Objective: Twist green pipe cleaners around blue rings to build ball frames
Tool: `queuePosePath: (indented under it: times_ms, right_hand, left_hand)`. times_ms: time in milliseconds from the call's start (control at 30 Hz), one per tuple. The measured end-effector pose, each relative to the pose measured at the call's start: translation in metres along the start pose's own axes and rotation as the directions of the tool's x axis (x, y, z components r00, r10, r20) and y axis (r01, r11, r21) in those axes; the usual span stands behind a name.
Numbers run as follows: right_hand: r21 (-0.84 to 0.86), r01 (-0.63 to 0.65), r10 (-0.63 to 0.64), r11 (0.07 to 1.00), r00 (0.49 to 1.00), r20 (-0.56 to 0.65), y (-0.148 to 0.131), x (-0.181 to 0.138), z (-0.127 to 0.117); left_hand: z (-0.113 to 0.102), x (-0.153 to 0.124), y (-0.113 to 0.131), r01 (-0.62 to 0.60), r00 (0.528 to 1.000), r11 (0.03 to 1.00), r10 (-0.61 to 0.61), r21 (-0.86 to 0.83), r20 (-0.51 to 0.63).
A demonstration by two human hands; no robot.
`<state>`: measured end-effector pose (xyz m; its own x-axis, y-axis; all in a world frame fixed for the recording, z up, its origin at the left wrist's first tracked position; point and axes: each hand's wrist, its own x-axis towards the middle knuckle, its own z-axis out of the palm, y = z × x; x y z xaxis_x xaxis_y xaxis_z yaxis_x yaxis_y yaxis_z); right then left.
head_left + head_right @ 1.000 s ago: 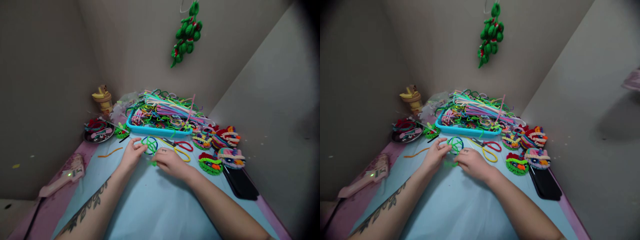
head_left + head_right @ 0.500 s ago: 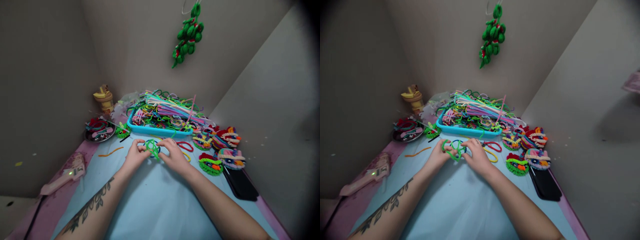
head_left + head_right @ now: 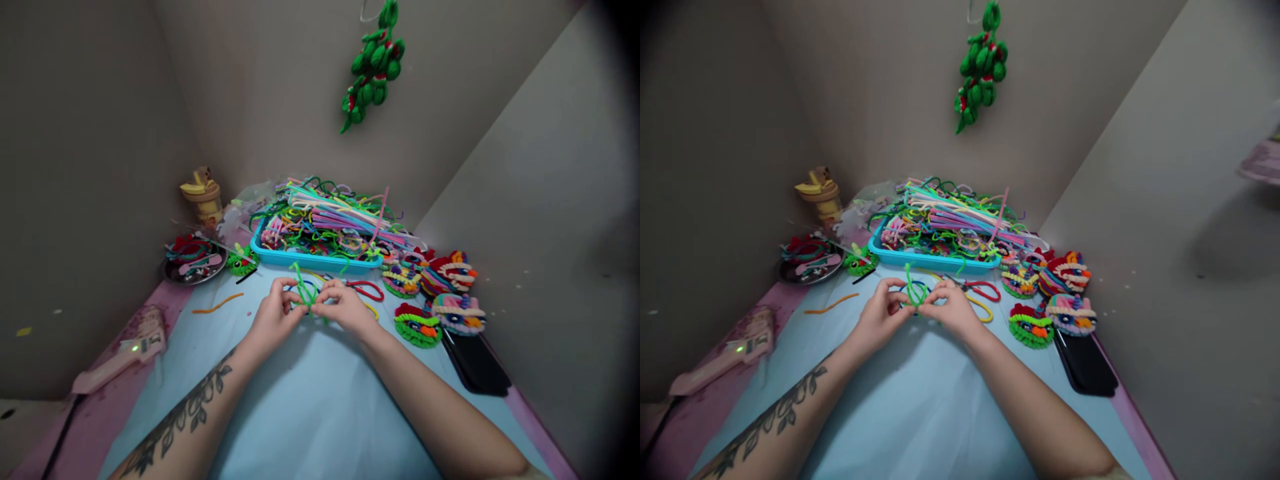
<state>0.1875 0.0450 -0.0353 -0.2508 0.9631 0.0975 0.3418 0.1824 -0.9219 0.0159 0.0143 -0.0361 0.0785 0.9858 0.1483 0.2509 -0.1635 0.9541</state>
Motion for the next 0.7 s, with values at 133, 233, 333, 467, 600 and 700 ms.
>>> queuePosePath:
  times_ms: [133,233,333,467,600,700]
  right_hand:
    - [0.116,-0.047,0.045,0.992,0.999,0.024,0.001,0.000,0.001]
    - [0.122,-0.051,0.045,0.991,0.997,0.055,0.001,0.000,0.001]
    - [0.080,-0.034,0.029,0.996,0.998,0.053,0.002,0.000,0.000]
    - [-0.051,0.049,-0.052,0.997,0.998,-0.040,-0.001,0.000,-0.004]
    - [-0.177,0.121,-0.132,0.977,0.990,-0.052,-0.005,-0.002,-0.003]
    - [-0.248,0.103,-0.108,0.963,0.994,-0.006,-0.005,-0.002,-0.001]
  left_hand:
    - [0.002,-0.004,0.001,-0.043,0.999,0.998,0.041,0.055,0.035]
    - [0.003,-0.004,0.003,-0.008,0.999,1.000,0.008,0.005,0.041]
    - [0.002,0.001,0.001,0.076,0.997,0.994,-0.074,-0.080,0.021]
    - [0.000,0.006,-0.003,0.135,0.991,0.983,-0.135,-0.120,0.014]
    - [0.001,0.004,-0.003,0.084,0.994,0.992,-0.077,-0.089,0.075]
    - [0.001,0.001,0.001,0.046,0.993,0.997,-0.038,-0.069,0.109]
